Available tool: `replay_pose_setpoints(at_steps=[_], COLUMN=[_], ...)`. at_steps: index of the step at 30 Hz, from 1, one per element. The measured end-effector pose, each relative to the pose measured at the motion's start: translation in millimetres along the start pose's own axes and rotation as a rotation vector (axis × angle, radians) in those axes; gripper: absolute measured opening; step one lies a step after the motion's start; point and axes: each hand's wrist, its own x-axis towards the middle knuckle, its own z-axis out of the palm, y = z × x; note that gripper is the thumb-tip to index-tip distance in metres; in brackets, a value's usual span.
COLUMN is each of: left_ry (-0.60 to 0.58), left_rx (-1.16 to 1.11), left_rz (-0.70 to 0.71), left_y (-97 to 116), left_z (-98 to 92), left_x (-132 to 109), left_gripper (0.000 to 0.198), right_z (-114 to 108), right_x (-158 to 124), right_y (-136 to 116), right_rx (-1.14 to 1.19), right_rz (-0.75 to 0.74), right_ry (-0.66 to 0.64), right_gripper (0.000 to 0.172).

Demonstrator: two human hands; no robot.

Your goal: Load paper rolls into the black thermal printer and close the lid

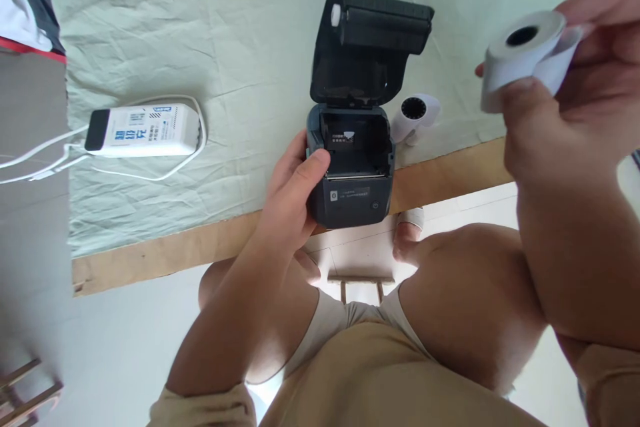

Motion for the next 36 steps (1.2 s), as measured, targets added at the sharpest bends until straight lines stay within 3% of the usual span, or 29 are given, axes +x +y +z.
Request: replay_pose_setpoints(at_steps=[2,4,6,15,21,29,36], left_ry=[-0.001,0.018,0.037,0.036,0.013,0.023,0.003], left_rx=[0.024,0.035,0.050,0.060,0.009,0.007,0.039], left_rz=[0.024,0.055,0.075,0.079,0.055,0.023,0.017], left_y=[-0.3,-0.3,-0.1,-0.3,1.0,2.4,0.3], left_z=[0.3,1.6,2.9,2.2,4.9,7.1,2.3], left_x=[-0.3,-0.9,-1.7,-1.7,-1.3,-2.7,-2.9], left_gripper=[0.030,0.029,0.029,0.030,0.024,0.026,0.040], right_z=[8.4,19.2,30.0,47.3,53.1,43.0,38.6], right_x=[-5.2,-10.1,-12.3,-7.1,-9.4,-7.2,-22.1], right_y=[-30.6,-56.5,-72.4,-70.5,-57.0,-62.0,-69.0], right_rx=[-0.028,-0.119,-0.156,-0.208,-0.151,-0.163,-0.094], right_rz=[-0.079,0.047,0.024,-0.189,-0.274,-0.367,-0.451], right_ry=[-0.146,-0.413,-0.477,-0.396,-0.428,-0.384,-0.550], right_gripper=[0.036,0.035,0.029,0.023,0.020,0.018,0.001])
